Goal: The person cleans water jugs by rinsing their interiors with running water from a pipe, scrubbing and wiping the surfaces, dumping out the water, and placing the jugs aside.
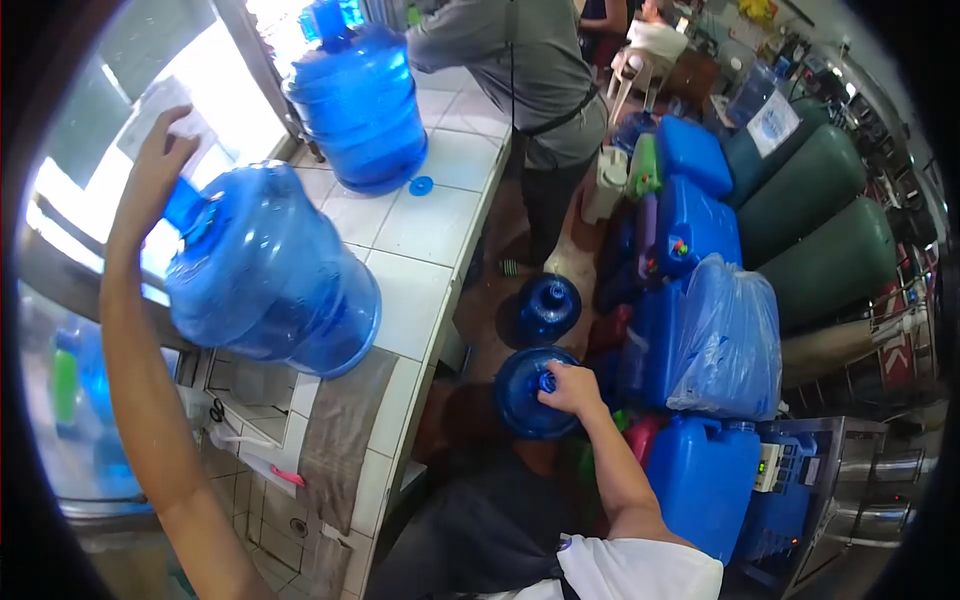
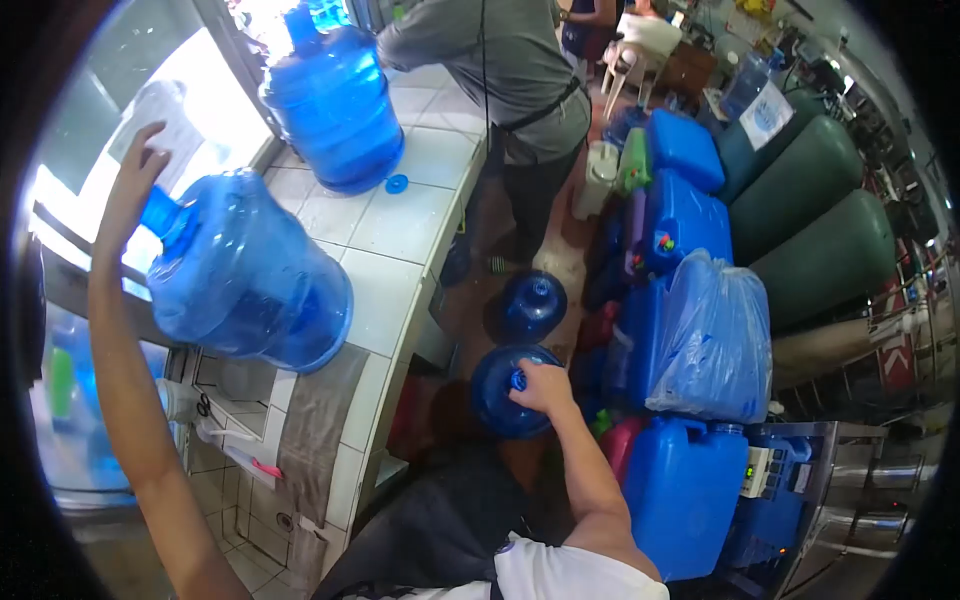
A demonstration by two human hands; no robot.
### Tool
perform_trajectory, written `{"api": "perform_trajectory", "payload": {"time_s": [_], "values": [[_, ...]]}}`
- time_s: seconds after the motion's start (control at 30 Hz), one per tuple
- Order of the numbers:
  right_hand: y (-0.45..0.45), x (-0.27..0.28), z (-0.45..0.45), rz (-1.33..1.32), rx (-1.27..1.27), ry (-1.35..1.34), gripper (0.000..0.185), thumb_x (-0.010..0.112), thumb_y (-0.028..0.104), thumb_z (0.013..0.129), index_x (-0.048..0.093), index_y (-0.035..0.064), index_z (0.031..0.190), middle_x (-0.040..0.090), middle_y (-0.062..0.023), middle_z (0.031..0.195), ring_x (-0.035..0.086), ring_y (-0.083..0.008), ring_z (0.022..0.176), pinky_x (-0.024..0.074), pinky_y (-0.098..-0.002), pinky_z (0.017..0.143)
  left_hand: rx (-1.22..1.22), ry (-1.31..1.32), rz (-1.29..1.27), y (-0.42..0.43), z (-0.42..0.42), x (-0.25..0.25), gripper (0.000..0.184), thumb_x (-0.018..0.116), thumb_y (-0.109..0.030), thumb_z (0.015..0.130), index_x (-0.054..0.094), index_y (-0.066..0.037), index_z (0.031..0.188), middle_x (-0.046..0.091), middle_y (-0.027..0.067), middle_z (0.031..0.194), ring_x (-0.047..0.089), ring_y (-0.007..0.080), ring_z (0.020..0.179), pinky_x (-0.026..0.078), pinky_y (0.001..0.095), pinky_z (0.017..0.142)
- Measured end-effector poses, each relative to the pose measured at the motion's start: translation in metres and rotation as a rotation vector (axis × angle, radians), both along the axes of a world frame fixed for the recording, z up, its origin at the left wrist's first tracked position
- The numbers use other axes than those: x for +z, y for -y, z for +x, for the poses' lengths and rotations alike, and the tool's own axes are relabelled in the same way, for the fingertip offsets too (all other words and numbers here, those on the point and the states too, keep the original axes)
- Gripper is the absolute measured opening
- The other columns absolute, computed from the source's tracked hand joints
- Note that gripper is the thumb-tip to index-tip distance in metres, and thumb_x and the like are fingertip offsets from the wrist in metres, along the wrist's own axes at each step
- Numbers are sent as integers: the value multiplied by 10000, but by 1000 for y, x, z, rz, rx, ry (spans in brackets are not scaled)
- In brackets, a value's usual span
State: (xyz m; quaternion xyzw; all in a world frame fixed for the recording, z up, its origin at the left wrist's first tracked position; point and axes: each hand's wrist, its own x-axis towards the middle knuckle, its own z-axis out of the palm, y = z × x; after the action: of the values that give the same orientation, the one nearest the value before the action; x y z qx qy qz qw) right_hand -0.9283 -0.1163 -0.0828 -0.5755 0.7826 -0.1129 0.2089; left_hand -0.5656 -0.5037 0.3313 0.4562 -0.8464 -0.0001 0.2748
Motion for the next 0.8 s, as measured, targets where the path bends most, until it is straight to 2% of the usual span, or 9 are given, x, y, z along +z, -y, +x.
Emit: {"api": "perform_trajectory", "payload": {"time_s": [0.07,0.2,0.33,0.43,0.6,0.63,0.67,0.73,0.8], "values": [[-6,43,-4,-37,25,-23,503,718,410,691,630,112,1086,692,-182,904,666,-356,850,528,-435,770,-70,-159,-117,4,2,-3,551,567,-391,897,477,-116,1366,517,204,1324,505,317,1229,392,418,1042],[-18,124,-2,-274,-5,-80,519,754,418,660,643,115,1068,695,-172,920,676,-337,821,539,-411,755,-112,-82,-611,-21,5,-2,576,642,-435,866,506,-134,1338,497,179,1338,469,340,1264,385,453,1050],[-30,211,28,-585,28,-133,472,779,349,651,653,82,1020,685,-166,870,684,-333,782,550,-376,727,-76,-245,-657,-76,26,5,528,656,-413,873,537,-109,1288,516,167,1303,496,329,1226,403,429,1029],[-36,270,61,-874,113,-181,445,793,280,630,661,41,981,677,-160,839,687,-318,753,545,-367,696,-161,-278,-687,-115,62,-9,420,702,-313,861,587,-77,1190,539,159,1225,538,322,1145,437,405,972],[-56,352,120,-1292,263,-413,371,718,257,702,670,30,991,679,-142,902,661,-295,779,519,-360,717,8,-298,-521,-161,171,-86,420,725,-316,833,613,-82,1164,538,168,1231,523,338,1178,447,404,979],[-59,370,138,-1367,258,-374,389,693,286,735,671,8,1006,681,-141,926,652,-279,805,511,-357,750,81,-298,-473,-168,202,-107,414,724,-335,831,624,-77,1138,541,177,1227,523,337,1177,448,406,977],[-68,387,153,-1344,226,-435,387,652,291,780,676,-2,1031,683,-132,944,645,-257,838,506,-347,779,162,-301,-419,-176,234,-129,410,722,-353,829,634,-71,1113,544,186,1222,523,337,1176,449,409,975],[-72,408,168,-1440,240,-410,400,622,293,804,676,-21,1046,683,-130,957,639,-253,854,505,-346,803,307,-368,-192,-203,300,-167,430,708,-405,829,644,-64,1082,557,192,1213,529,326,1159,453,415,962],[-64,413,191,-1646,158,-255,536,563,434,809,670,-59,992,658,-146,927,625,-250,814,526,-404,757,478,-386,-117,-236,371,-218,443,703,-442,821,653,-78,1070,570,174,1205,545,316,1125,461,414,946]]}}
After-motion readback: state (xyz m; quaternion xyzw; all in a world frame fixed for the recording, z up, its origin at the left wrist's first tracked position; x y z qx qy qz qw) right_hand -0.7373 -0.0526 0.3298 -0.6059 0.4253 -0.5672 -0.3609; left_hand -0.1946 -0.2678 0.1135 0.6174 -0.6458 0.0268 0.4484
